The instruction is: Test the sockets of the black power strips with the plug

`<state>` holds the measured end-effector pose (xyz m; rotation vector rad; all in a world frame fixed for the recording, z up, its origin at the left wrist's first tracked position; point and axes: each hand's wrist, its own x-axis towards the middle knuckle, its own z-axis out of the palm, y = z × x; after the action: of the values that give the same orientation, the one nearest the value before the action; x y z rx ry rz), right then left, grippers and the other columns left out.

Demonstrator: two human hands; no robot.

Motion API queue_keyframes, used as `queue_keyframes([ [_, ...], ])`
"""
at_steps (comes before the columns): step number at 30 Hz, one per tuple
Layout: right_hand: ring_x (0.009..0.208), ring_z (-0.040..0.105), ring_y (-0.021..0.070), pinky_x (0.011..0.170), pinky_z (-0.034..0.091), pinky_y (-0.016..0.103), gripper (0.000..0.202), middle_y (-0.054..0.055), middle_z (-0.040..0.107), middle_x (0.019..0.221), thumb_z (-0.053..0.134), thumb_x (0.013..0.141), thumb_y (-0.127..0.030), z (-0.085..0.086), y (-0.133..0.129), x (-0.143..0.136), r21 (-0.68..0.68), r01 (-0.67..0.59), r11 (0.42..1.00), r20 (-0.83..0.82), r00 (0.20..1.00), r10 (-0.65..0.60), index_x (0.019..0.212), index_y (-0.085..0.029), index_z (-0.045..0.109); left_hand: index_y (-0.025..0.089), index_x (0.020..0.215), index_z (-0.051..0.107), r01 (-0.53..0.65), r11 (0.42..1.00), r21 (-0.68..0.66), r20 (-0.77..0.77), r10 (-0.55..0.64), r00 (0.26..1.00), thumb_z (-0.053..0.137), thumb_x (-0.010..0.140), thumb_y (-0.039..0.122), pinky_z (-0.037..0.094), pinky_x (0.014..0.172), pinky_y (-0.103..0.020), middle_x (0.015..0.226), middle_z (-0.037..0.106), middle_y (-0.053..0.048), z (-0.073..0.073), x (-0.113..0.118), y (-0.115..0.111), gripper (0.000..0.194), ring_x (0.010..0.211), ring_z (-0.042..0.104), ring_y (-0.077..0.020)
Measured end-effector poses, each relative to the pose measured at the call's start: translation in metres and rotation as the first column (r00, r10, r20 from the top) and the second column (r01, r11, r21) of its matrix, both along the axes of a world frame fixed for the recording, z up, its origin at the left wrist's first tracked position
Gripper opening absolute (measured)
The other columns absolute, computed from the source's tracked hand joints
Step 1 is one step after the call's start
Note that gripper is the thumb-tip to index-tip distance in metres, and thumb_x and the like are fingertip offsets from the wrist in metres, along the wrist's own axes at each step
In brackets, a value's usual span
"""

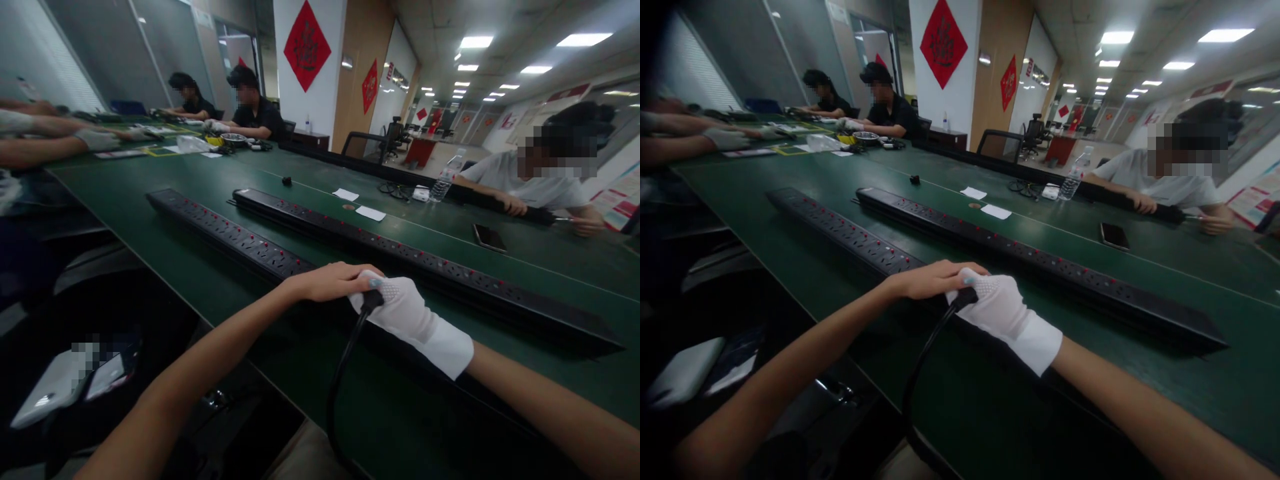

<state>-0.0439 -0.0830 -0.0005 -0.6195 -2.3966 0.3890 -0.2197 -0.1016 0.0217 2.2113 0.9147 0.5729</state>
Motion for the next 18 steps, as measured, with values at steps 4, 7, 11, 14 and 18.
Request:
queue_keyframes([
  [4, 0.064, 0.060, 0.0142, 0.061, 0.049, 0.027, 0.021, 0.001, 0.064, 0.074, 0.048, 0.081, -0.038, 0.001, 0.002, 0.004, -0.172, 0.053, 0.984, -0.097, 0.993, -0.071, 0.091, -0.022, 0.057, 0.014, 0.071, 0.054, -0.161, 0.987, -0.005, -0.085, 0.160, 0.983, 0.012, 0.089, 0.057, 0.038, 0.061, -0.026, 0.068, 0.053, -0.002, -0.004, -0.005, 0.005, 0.062, 0.063, 0.048, -0.0132],
  [7, 0.069, 0.061, 0.0169, 0.064, 0.048, 0.030, 0.026, 0.002, 0.065, 0.078, 0.050, 0.079, -0.043, 0.000, 0.003, -0.003, -0.231, 0.124, 0.965, -0.065, 0.988, -0.143, 0.094, -0.023, 0.059, 0.016, 0.057, 0.042, -0.213, 0.975, 0.071, -0.105, 0.219, 0.970, 0.012, 0.088, 0.059, 0.032, 0.053, -0.025, 0.056, 0.040, 0.001, -0.004, -0.012, 0.005, 0.061, 0.053, 0.039, -0.0109],
  [11, 0.062, 0.059, 0.0153, 0.059, 0.043, 0.026, 0.028, 0.002, 0.065, 0.071, 0.048, 0.080, -0.046, 0.012, -0.002, -0.018, -0.038, 0.203, 0.978, 0.122, 0.973, -0.197, 0.090, -0.023, 0.061, 0.015, 0.060, 0.045, -0.214, 0.959, 0.187, -0.191, 0.249, 0.949, 0.012, 0.090, 0.054, 0.032, 0.055, -0.023, 0.059, 0.043, 0.000, -0.003, -0.029, -0.002, 0.059, 0.055, 0.041, -0.0104],
  [14, 0.054, 0.054, 0.0126, 0.052, 0.035, 0.023, 0.029, 0.001, 0.062, 0.063, 0.044, 0.082, -0.046, 0.023, -0.005, -0.029, 0.179, 0.184, 0.967, 0.266, 0.937, -0.227, 0.081, -0.022, 0.060, 0.014, 0.069, 0.052, -0.199, 0.947, 0.253, -0.238, 0.261, 0.936, 0.014, 0.092, 0.049, 0.035, 0.059, -0.023, 0.067, 0.052, -0.001, -0.006, -0.045, -0.008, 0.056, 0.061, 0.047, -0.0116],
  [18, 0.048, 0.050, 0.0127, 0.048, 0.026, 0.024, 0.033, 0.000, 0.058, 0.057, 0.040, 0.083, -0.048, 0.031, -0.009, -0.039, 0.441, 0.118, 0.890, 0.383, 0.872, -0.305, 0.082, -0.022, 0.059, 0.016, 0.083, 0.056, -0.152, 0.940, 0.305, -0.243, 0.231, 0.942, 0.023, 0.093, 0.042, 0.037, 0.068, -0.025, 0.084, 0.060, -0.003, -0.010, -0.055, -0.015, 0.043, 0.075, 0.053, -0.0151],
])
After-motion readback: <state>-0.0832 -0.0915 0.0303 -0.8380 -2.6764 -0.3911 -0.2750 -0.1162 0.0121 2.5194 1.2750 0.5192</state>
